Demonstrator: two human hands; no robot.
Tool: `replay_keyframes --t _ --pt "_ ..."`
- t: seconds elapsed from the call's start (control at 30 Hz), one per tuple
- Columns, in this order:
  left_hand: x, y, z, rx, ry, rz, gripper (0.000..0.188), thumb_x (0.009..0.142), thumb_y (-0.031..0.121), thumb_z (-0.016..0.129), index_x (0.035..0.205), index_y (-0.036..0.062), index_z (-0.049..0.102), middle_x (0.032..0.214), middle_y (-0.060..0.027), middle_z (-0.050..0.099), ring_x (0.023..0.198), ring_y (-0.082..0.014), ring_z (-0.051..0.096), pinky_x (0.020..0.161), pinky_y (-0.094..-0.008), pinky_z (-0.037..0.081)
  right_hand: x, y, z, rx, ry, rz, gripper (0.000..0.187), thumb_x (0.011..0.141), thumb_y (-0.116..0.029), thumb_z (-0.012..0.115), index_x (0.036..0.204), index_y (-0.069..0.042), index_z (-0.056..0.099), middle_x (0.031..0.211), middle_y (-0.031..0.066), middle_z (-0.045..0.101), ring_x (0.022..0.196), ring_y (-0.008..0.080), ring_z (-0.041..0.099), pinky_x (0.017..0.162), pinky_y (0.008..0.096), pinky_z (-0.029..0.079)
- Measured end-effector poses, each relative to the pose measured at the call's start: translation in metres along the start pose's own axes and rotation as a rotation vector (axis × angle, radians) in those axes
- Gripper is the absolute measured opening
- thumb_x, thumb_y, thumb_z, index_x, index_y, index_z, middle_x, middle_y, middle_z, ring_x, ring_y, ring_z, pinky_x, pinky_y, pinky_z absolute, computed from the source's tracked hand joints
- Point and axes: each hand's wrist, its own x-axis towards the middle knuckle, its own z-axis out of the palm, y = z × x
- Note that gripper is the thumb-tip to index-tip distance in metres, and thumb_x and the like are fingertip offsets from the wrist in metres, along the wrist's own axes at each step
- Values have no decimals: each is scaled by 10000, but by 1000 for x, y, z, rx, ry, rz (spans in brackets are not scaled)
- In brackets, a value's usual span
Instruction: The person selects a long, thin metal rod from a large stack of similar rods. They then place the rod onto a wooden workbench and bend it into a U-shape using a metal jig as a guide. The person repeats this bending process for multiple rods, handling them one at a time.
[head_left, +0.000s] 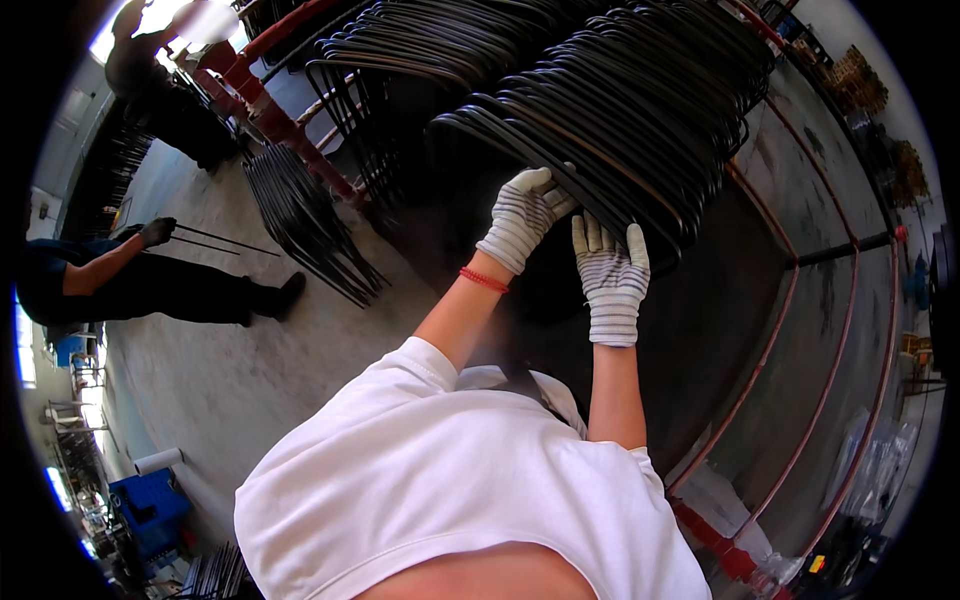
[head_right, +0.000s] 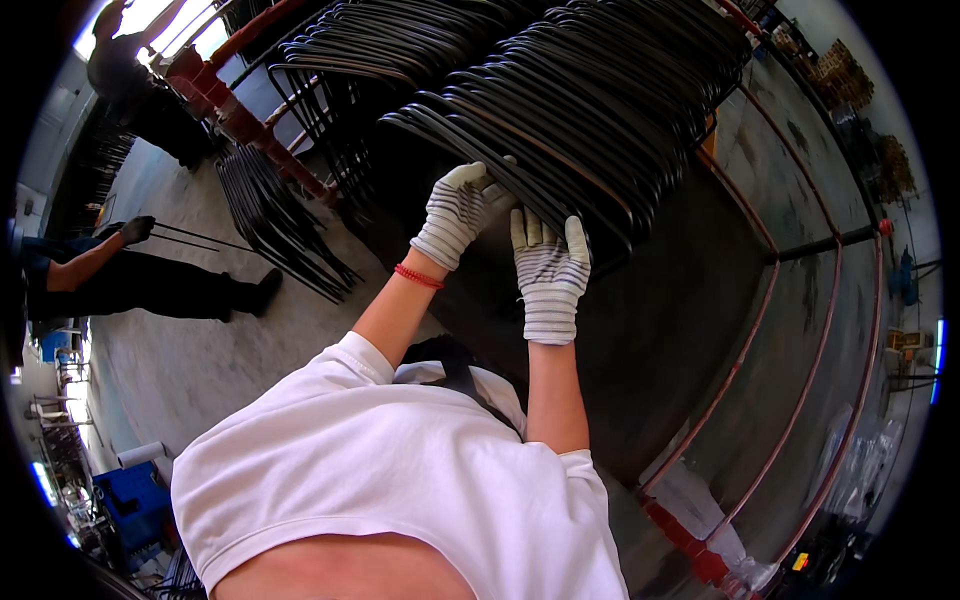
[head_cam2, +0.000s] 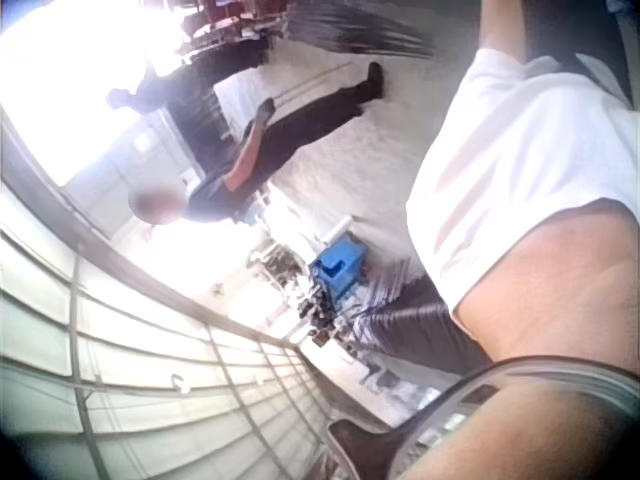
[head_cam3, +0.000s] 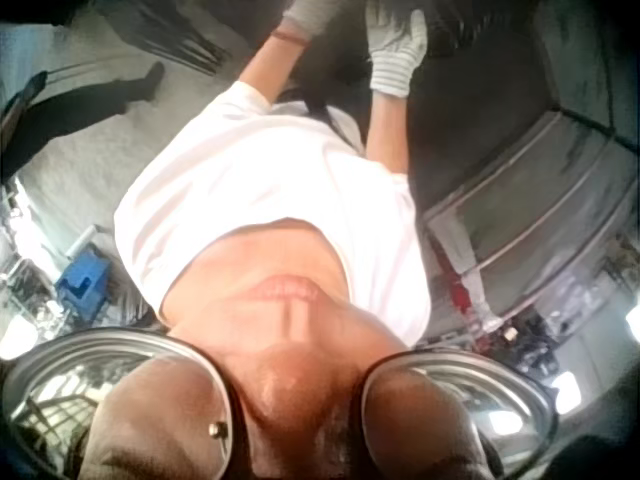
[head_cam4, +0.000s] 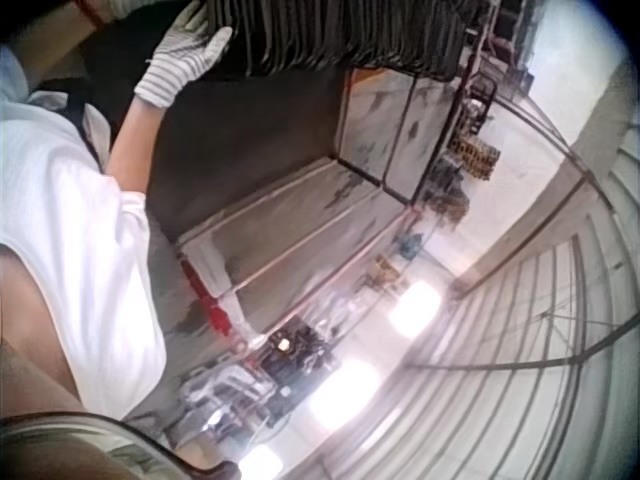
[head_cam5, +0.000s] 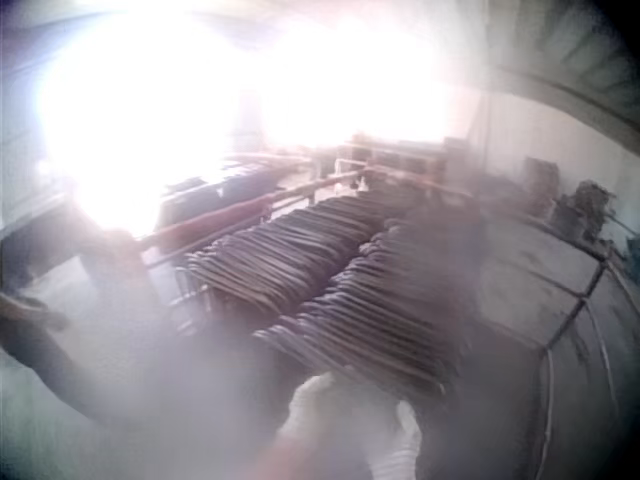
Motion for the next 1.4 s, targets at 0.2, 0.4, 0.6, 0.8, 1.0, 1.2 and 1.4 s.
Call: replay_keyframes --t 0.2,0.4,0.6,0.8,1.0,1.2,1.4 --pt "-8 13 20 81 140 -48 291 869 203 554 1069 -9 541 1041 -170 604 1024 -343 561 939 -511 428 -7 7 2 -23 35 53 453 807 -237 669 1146 11 501 1209 165 536 1172 343 476 1038 516 342" --pt "-8 17 23 184 185 -89 239 867 193 568 1032 19 557 997 -131 622 941 -311 604 860 -467 481 -5 6 2 -31 43 54 417 814 -248 658 1113 11 530 1183 164 557 1156 331 494 1028 506 361" --pt "-8 18 24 314 274 -66 185 840 207 630 963 73 592 893 -86 645 813 -236 637 645 -353 526 -11 7 -1 -88 3 74 395 836 -276 626 1099 8 546 1189 163 562 1143 318 509 1027 493 363" --pt "-11 18 25 386 275 -45 173 824 222 656 915 89 593 836 -59 644 689 -210 639 428 -251 450 -53 2 10 -508 -127 368 512 866 -356 582 1217 4 481 1199 173 546 1105 302 532 1002 438 383" --pt "-8 14 20 437 291 6 177 821 226 659 898 81 593 812 -58 642 681 -205 639 426 -262 443 -79 -9 40 -1078 -284 -120 191 894 -120 571 1050 -16 606 957 72 643 884 115 618 793 231 487" --pt "-13 16 7 385 162 10 165 831 245 641 911 106 603 798 -42 640 703 -187 628 491 -261 458 -47 -18 43 -2123 -260 -1146 197 800 -113 622 992 -75 648 1032 68 648 973 206 606 877 307 466" --pt "-19 10 16 423 332 34 236 801 240 667 935 57 603 833 -86 647 638 -197 637 418 -237 464 -32 -27 30 -2222 -199 -968 358 802 -105 601 1159 -125 573 1150 50 593 1039 229 571 923 323 449"
